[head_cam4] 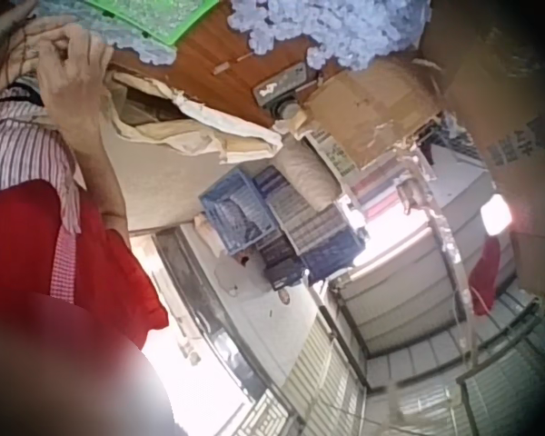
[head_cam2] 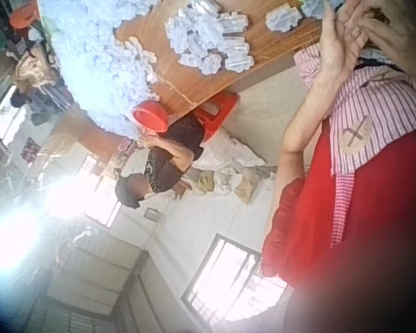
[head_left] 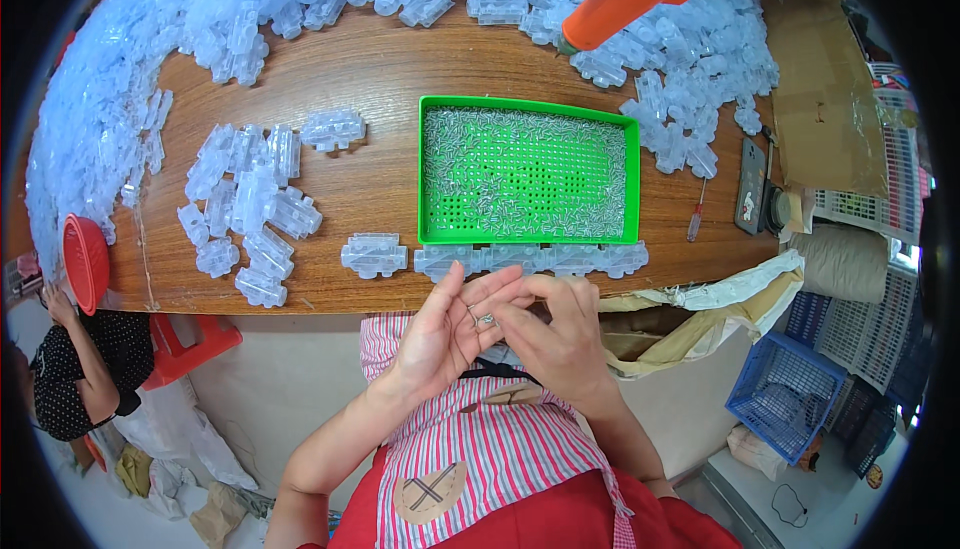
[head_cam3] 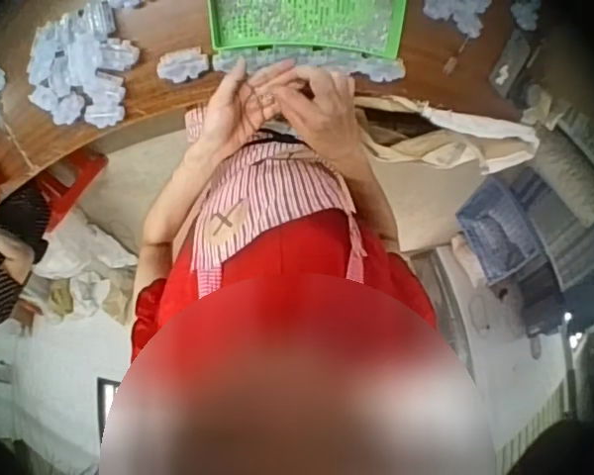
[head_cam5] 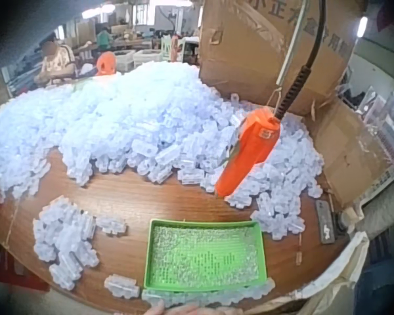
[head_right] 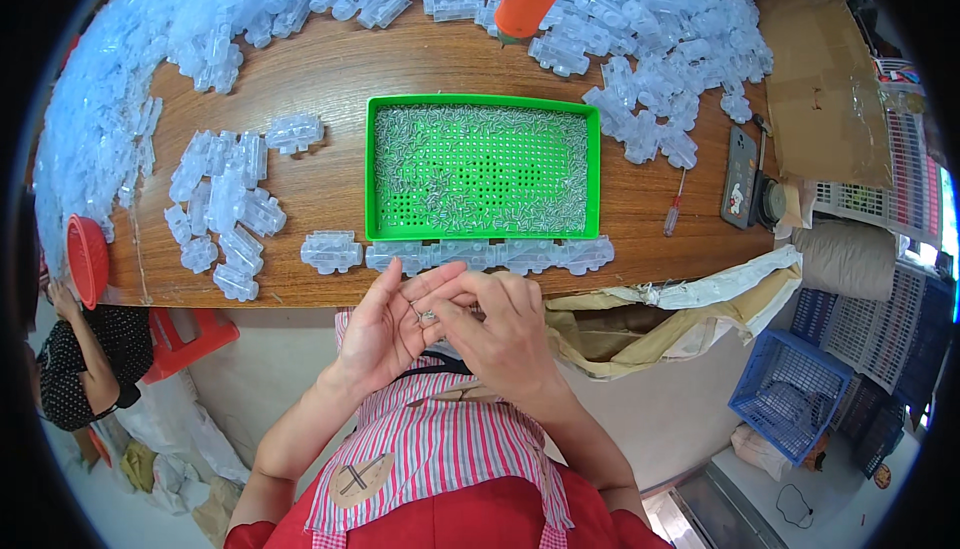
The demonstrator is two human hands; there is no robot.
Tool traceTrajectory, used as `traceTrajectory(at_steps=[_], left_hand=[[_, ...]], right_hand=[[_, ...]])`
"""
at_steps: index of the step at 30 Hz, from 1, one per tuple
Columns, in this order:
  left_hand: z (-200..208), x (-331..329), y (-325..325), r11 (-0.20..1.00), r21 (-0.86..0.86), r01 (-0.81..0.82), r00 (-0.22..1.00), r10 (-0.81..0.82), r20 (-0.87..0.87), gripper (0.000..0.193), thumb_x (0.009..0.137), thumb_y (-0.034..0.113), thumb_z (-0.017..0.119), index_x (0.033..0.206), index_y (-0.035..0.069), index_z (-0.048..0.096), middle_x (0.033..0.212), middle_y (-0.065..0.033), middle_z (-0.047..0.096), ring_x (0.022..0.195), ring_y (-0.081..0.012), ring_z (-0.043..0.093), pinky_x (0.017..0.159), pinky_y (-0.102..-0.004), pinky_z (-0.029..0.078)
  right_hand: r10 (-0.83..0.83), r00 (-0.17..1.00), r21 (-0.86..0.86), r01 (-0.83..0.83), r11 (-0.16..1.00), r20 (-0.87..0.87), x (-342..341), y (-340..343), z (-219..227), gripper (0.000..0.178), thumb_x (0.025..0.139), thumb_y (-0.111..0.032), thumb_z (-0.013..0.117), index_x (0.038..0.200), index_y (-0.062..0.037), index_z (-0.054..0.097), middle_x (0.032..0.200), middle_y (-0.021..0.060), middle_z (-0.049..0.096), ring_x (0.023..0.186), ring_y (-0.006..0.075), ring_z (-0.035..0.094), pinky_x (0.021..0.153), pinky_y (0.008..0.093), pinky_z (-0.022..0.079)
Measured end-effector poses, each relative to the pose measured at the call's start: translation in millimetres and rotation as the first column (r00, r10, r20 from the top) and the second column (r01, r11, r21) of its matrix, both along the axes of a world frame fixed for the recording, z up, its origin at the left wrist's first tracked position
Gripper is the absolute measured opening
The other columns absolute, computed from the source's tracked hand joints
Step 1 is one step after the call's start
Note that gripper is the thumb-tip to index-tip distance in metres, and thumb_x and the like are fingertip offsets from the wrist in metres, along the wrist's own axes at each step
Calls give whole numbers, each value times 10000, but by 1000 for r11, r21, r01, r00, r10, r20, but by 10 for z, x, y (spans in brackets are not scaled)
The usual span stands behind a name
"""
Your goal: The person inserts screws into plastic housings by hand, drives screws into the housings using an electric screwdriver, places assembled housings into a sack, and inserts screws into additional plastic housings.
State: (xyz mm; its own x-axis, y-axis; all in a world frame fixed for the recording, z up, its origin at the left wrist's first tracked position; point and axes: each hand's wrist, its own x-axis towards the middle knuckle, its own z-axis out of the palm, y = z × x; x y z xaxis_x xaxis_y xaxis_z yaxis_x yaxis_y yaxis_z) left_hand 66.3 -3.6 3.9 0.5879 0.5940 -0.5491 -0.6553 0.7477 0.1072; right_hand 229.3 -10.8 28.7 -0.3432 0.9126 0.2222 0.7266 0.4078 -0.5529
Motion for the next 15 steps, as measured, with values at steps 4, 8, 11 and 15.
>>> traceTrajectory(at_steps=[4, 8, 11, 15], left_hand=[[-13, -15, -14, 1000, -2, -6, 1000, 6, 14, 640, 1012, 458, 253, 1383, -57, 341, 1301, -182, 526, 1190, -243, 535, 1017, -342, 438], [8, -31, 9, 997, -63, -48, 998, 51, 48, 624, 1015, 442, 265, 1377, -59, 347, 1280, -179, 539, 1147, -231, 565, 997, -338, 458], [15, -39, -21, 995, -83, -55, 998, 54, -15, 560, 1019, 389, 299, 1345, -58, 388, 1262, -174, 551, 1104, -217, 587, 983, -336, 472], [-36, -83, -112, 995, -95, 30, 981, -47, -188, 452, 1013, 305, 351, 1274, -50, 455, 1237, -170, 566, 1119, -232, 571, 1008, -356, 443]], right_hand=[[30, 995, 38, -33, 999, 94, -12, -4, 10, 216, 697, -124, 696, 908, -138, 648, 983, -6, 528, 869, 191, 502, 749, 344, 372], [-13, 999, -64, 9, 998, -51, 3, 8, -40, 171, 739, -117, 700, 894, -111, 628, 977, 28, 537, 854, 220, 500, 752, 350, 378], [-115, 966, -191, 71, 979, -231, 40, -1, -121, 142, 768, -68, 703, 892, -57, 634, 962, 73, 547, 844, 224, 496, 752, 330, 395], [-247, 940, -196, 203, 959, -235, 9, 49, -276, 115, 786, -79, 689, 893, -72, 650, 955, 81, 535, 880, 244, 468, 764, 355, 382]])
